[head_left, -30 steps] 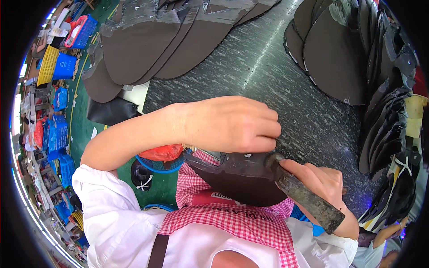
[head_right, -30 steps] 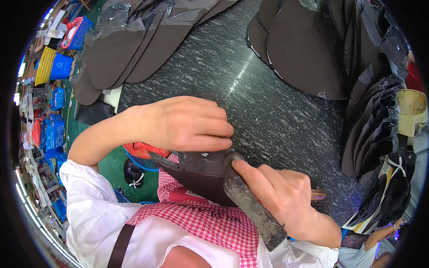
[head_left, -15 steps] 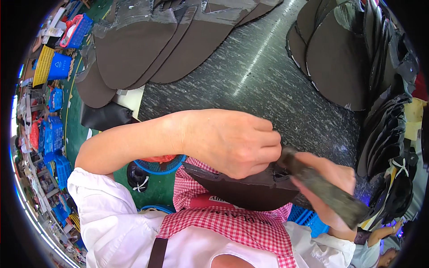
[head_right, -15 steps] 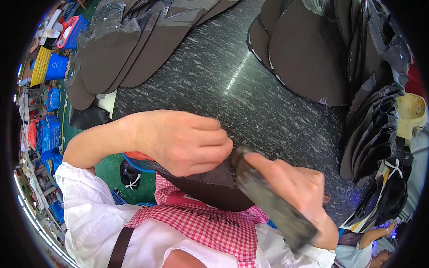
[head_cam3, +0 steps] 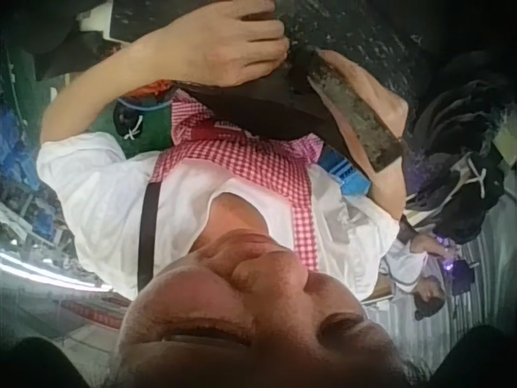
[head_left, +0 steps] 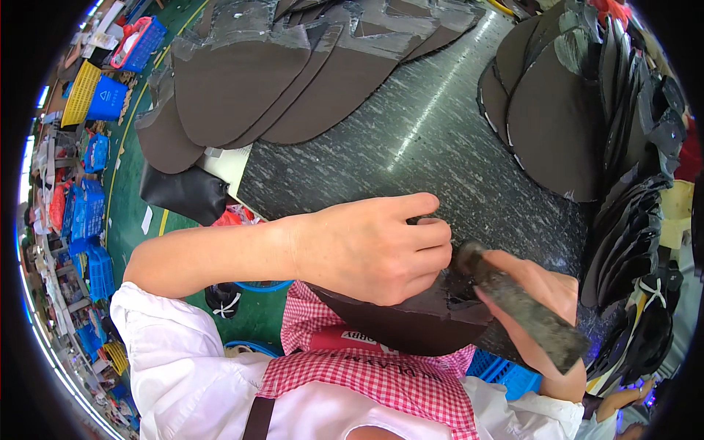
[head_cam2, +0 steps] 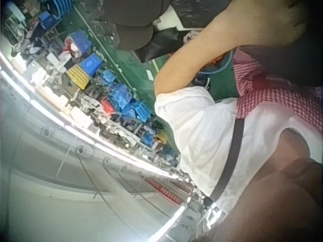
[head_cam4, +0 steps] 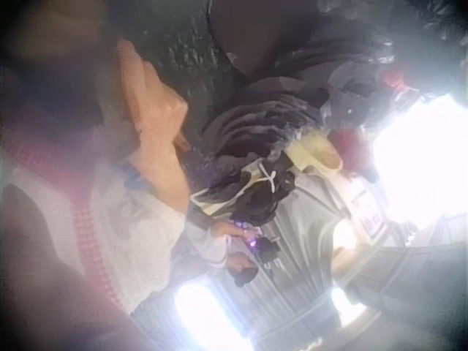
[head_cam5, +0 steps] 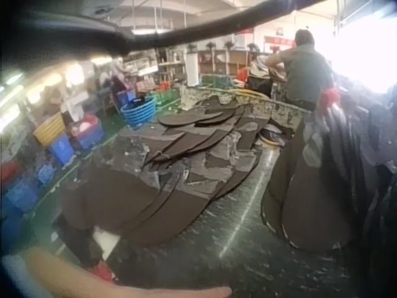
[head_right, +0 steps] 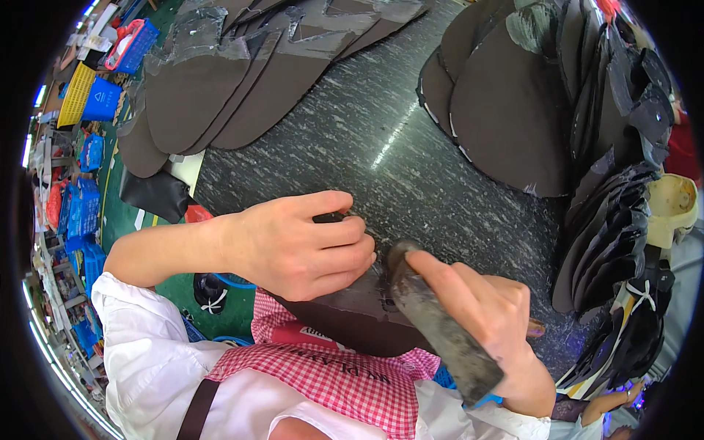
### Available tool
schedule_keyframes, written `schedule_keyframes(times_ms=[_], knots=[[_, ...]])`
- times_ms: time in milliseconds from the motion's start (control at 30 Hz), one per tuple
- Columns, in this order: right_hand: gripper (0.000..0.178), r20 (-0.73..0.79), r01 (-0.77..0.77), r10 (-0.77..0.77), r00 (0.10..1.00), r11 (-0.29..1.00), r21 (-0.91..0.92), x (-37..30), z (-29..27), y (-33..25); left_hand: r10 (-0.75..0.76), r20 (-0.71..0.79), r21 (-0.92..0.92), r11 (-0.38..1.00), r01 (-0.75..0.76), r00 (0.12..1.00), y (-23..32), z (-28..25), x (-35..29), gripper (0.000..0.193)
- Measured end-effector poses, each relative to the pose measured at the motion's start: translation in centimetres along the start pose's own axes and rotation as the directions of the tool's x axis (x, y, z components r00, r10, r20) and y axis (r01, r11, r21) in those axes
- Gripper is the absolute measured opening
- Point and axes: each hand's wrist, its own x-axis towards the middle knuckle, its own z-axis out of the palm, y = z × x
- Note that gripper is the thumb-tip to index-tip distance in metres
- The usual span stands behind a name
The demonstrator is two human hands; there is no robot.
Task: The person flattens the edges of shoe upper pieces with a hammer, applies adhesive tape strips onto the pieces, and folds and presses the sections together by hand.
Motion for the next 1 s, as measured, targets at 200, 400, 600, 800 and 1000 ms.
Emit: schedule_keyframes(times_ms=[200, 400, 600, 800, 1000], knots=[[0.029, 0.026, 0.05, -0.053, 0.998, 0.995, 0.088, 1.2, 0.2, 0.4, 0.011, 0.086, 0.065, 0.998, -0.017, 0.996, 0.5, -0.6, 0.2, 0.02], [0.027, 0.098, 0.031, -0.039, 0.994, 0.996, 0.081, 1.0, -0.1, -0.2, -0.397, -0.054, -0.428, 0.838, 0.338, 0.916, -0.1, -0.1, -1.3, 0.026], [0.027, 0.012, 0.097, -0.098, 0.995, 0.992, 0.08, 2.1, -0.5, 0.0, -0.226, -0.017, -0.114, 0.968, 0.223, 0.974, 1.2, -0.3, -1.4, 0.033], [0.028, 0.142, 0.116, -0.127, 0.982, 0.99, 0.079, 2.7, -0.3, -0.4, -0.316, -0.022, -0.055, 0.948, 0.315, 0.948, 2.5, -0.2, -1.5, 0.021], [0.029, 0.063, 0.142, -0.145, 0.987, 0.988, 0.062, 3.1, -0.3, -0.2, -0.471, -0.137, -0.335, 0.85, 0.407, 0.871, 2.5, 0.3, -3.1, 0.025]])
